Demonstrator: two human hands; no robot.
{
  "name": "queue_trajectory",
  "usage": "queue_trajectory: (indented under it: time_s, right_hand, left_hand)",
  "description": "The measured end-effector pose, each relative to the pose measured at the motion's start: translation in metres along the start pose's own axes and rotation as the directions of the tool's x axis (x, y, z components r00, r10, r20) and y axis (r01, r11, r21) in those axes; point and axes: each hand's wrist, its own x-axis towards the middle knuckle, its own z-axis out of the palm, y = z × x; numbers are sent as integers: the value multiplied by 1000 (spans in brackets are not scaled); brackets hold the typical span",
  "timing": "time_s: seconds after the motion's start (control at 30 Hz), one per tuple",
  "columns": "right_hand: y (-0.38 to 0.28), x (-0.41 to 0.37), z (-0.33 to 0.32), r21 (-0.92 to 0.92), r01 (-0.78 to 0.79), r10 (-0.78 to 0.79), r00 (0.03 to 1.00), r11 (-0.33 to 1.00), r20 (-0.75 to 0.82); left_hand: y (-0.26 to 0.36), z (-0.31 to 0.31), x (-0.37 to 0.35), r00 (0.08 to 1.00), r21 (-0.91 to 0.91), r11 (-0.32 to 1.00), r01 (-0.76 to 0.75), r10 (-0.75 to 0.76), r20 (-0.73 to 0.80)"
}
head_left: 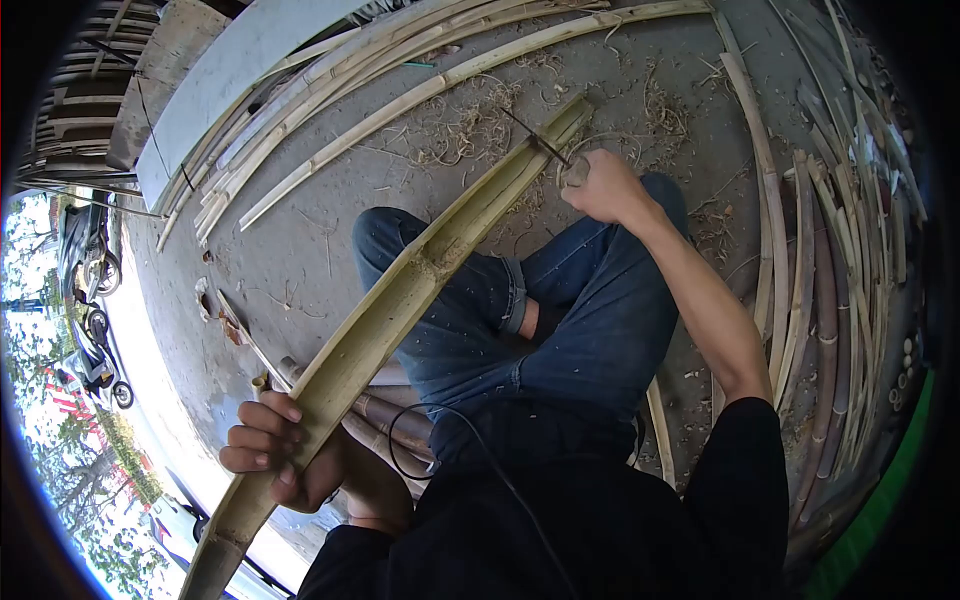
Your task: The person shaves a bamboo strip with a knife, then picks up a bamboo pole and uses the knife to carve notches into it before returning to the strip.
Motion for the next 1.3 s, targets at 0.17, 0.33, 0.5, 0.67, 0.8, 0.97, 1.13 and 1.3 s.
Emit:
queue_trajectory:
  time_s: [0.17,0.33,0.5,0.67,0.8,0.97,1.13,1.3]
  right_hand:
    - [43,24,1,-72,-99,94,993,992,-69]
    - [21,-4,0,-1,-74,74,997,997,18]
    - [52,16,16,2,-147,146,979,989,-143]
    - [10,-2,-18,71,-122,123,992,990,-13]
    - [28,2,10,53,-44,50,993,998,-103]
    - [89,78,2,8,-334,334,942,942,-24]
    - [81,105,39,19,-457,457,884,889,-95]
    - [57,104,9,-3,-531,529,844,847,-87]
  left_hand:
    - [-4,-3,1,999,-1,1000,-18,18,-29]
    - [4,-8,0,998,-41,998,55,-54,38]
    - [-6,-20,19,984,-128,979,162,-151,94]
    - [-9,-48,16,955,-403,878,258,-294,-31]
    - [-14,-55,15,948,-506,811,292,-316,40]
    - [-28,-70,13,967,-486,845,224,-253,6]
    - [-61,-110,18,924,-348,930,120,-233,-303]
    - [-72,-149,11,897,-295,950,104,-218,-385]
